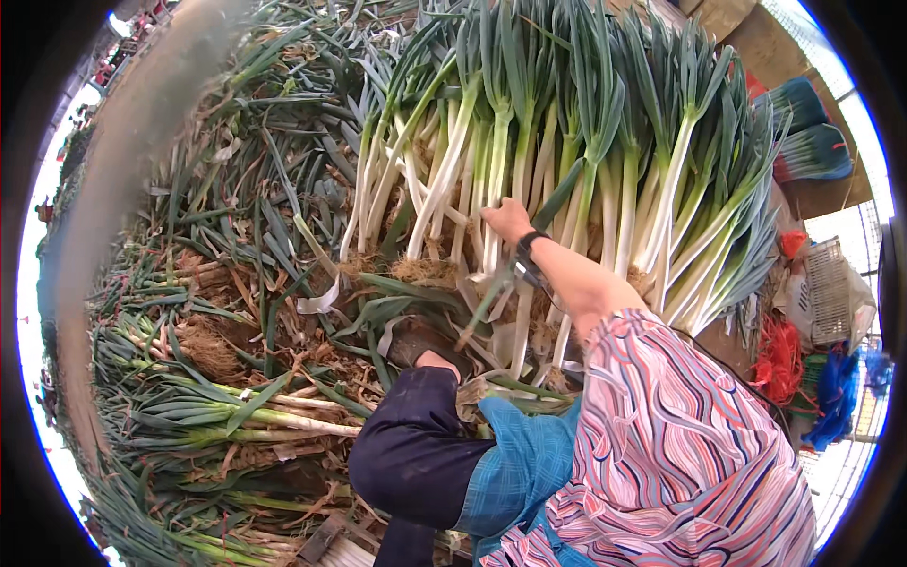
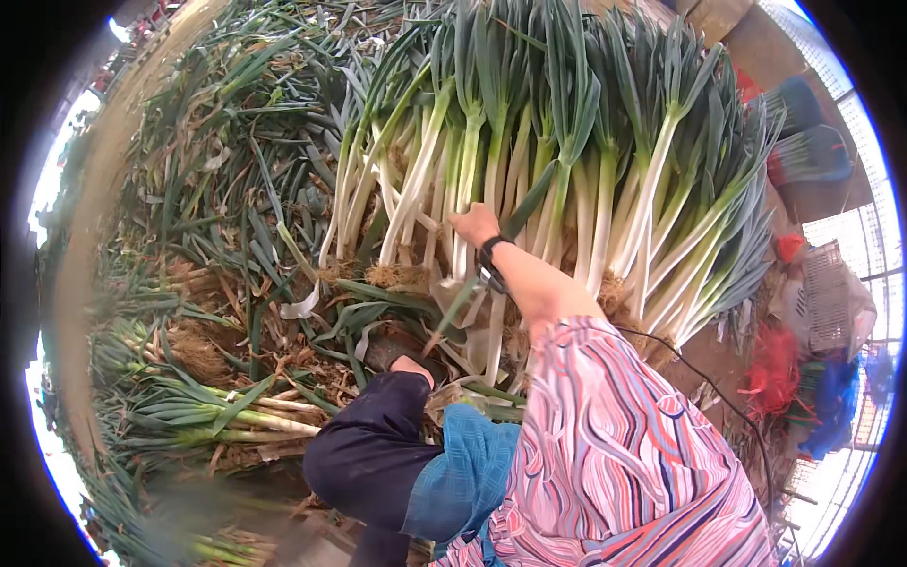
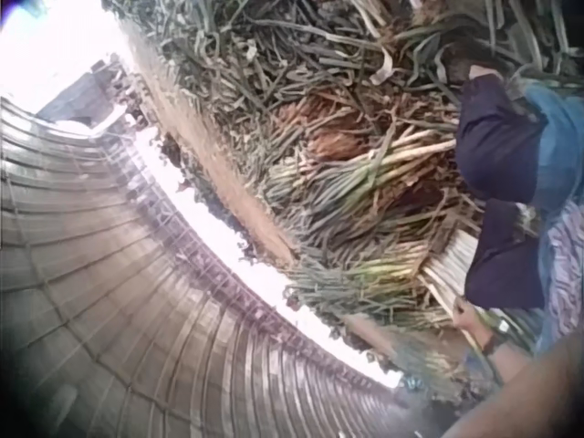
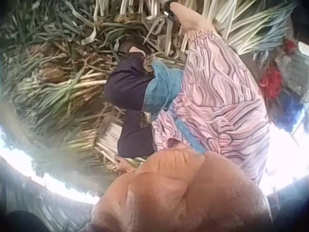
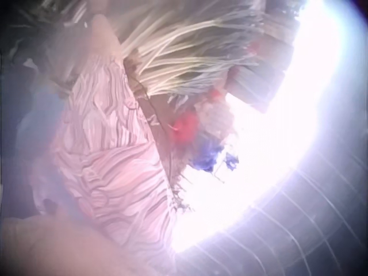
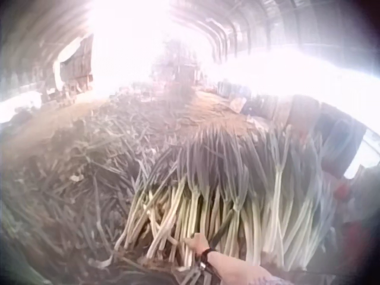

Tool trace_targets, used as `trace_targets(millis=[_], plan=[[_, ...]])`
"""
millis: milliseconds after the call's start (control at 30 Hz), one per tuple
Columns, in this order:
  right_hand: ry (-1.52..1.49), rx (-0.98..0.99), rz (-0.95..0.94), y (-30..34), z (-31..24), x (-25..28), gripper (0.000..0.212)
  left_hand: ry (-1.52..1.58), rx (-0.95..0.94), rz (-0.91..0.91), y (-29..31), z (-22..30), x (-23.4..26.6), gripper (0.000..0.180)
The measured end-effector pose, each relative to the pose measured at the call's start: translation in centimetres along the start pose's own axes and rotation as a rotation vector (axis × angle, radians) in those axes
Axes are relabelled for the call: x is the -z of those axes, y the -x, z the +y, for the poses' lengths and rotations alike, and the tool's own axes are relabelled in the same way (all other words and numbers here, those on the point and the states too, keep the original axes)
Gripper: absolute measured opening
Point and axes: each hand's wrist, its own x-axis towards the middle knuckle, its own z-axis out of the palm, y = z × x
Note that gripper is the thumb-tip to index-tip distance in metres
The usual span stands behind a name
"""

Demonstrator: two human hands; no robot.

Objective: The person peels outer leaves and layers from green onions by hand and stacks the cleaned green onions onto a pile.

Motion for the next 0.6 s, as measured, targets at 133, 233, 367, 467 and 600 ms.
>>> trace_targets(millis=[133, 233, 367, 467, 600], plan=[[-0.082, 0.302, -0.018, 5.3, -1.9, -0.2, 0.041, 0.002, -0.123, 0.136, -1.4, 7.9, 3.1, 0.025], [-0.071, 0.535, 0.063, 11.9, 0.5, 2.8, 0.028, 0.247, -0.319, 0.065, -5.7, 13.6, 1.1, 0.028], [0.034, 0.613, 0.027, 21.0, 2.4, 8.3, 0.026, 0.857, -0.476, -0.257, -7.3, 29.0, -0.6, 0.027], [0.015, 0.666, -0.033, 27.0, 3.7, 11.8, 0.025, 1.215, -0.547, -0.673, -4.7, 39.9, -2.1, 0.057], [0.04, 0.844, -0.213, 31.7, 4.9, 13.1, 0.021, 1.427, -0.365, -1.317, -1.7, 45.7, -6.3, 0.083]])
